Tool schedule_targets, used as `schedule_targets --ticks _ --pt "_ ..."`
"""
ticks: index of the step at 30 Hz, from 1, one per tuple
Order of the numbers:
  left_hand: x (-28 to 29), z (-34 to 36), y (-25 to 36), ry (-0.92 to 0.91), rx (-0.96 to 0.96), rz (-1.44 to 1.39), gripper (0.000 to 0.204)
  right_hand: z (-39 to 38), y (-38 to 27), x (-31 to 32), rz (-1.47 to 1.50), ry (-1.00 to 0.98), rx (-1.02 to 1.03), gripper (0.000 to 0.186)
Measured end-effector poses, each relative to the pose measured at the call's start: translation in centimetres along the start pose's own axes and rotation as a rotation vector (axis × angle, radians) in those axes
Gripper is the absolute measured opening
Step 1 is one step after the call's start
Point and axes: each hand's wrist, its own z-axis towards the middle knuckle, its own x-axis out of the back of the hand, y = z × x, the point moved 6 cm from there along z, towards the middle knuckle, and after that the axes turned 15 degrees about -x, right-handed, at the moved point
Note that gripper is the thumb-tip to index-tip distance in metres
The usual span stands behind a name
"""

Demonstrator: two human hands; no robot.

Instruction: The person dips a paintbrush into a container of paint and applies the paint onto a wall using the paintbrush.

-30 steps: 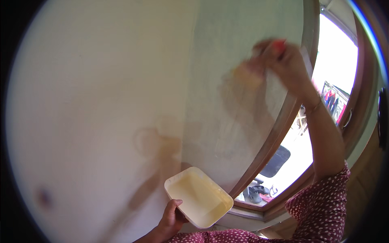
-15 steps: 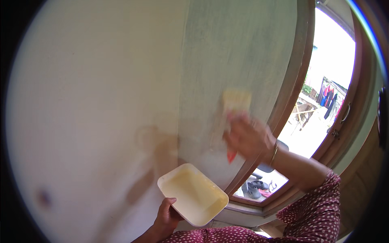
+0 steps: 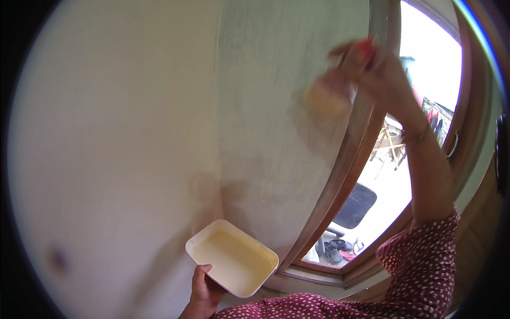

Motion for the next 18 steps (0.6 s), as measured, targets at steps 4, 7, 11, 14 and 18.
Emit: schedule_targets --ticks 4,7,11,14,18 --pt "-0.8 0.1 0.1 -0.026 -0.013 0.022 0.065 2.5 -6.2 5.9 0.072 0.249 0.368 0.009" --pt "-1.7 -0.4 0.6 0.001 -0.021 0.041 0.064 0.1 -11.0 4.8 -0.605 0.725 0.801 0.008" --pt "-1.9 -0.8 1.0 0.045 -0.034 0.066 0.064 -1.9 -6.0 -0.8 -1.011 0.487 0.668 0.012" --pt "-1.5 -0.3 0.7 0.042 -0.112 0.01 0.065 -8.7 -1.4 -6.6 -0.984 0.419 0.828 0.027" --pt "-1.6 0.0 1.0 -0.01 -0.136 0.047 0.067 -17.0 2.3 -11.9 -0.927 0.05 0.788 0.032"
